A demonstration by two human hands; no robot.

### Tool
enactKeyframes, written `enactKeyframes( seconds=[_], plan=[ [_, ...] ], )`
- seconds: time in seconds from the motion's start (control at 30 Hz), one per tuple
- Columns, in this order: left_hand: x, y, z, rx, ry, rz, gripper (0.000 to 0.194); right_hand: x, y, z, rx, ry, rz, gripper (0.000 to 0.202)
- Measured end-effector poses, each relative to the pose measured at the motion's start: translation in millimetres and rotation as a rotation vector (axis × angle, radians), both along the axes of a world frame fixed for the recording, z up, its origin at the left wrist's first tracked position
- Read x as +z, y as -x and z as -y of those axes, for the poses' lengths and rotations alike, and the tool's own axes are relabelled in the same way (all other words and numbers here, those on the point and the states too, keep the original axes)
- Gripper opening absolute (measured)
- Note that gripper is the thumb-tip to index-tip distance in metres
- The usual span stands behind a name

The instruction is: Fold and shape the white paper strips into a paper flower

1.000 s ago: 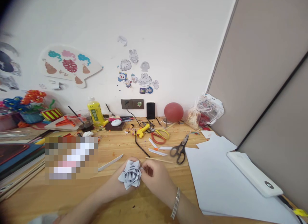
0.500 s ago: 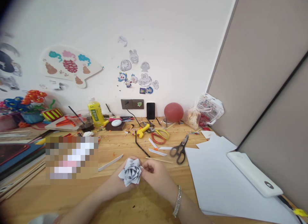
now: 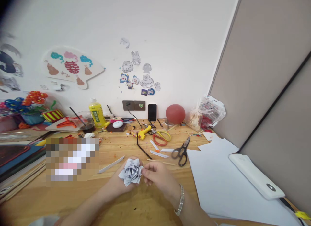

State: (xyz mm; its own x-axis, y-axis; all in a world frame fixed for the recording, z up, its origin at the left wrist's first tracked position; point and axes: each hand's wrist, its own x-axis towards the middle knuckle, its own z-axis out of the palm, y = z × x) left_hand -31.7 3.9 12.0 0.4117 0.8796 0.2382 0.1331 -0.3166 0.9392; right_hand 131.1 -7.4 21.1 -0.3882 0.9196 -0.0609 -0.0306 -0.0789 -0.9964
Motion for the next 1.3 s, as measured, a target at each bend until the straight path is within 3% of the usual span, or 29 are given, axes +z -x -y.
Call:
enactKeyframes(
  seconds=[0.23, 0.37, 0.5, 0.67, 0.73, 0.87, 1.1, 1.3],
  plan=[
    [-3.6, 2, -2, 0.071, 0.074, 0.08, 0.041, 1.6, 1, 1, -0.074, 0.023, -0.09, 0.04],
    [-6.1, 1, 0, 0.062, 0.208, 0.217, 0.068, -1.2, 3, -1, -0.108, -0.032, -0.01, 0.04],
    [-4.4, 0, 3, 0.019, 0.289, 0.197, 0.08, -4.4, 2, -6, -0.157, -0.1, 0.085, 0.036],
    [-11.5, 4, -2, -0.129, 0.24, 0.279, 0.09, -3.6, -1, -10, -0.239, -0.186, 0.124, 0.032],
    [-14.7, 6, -4, -0.131, 0.291, 0.292, 0.086, -2.9, 0, -11, -0.254, -0.218, 0.142, 0.031],
    [-15.5, 7, -6, -0.016, 0.406, 0.333, 0.066, -3.7, 2, -11, -0.256, -0.253, 0.169, 0.026],
    [-8.9, 3, -4, 0.008, 0.396, 0.368, 0.058, -15.4, 4, -12, -0.304, -0.356, 0.323, 0.009],
    [-10.2, -2, -5, 0.004, 0.363, 0.385, 0.055, -18.5, 4, -9, -0.363, -0.458, 0.576, 0.014]
  ],
)
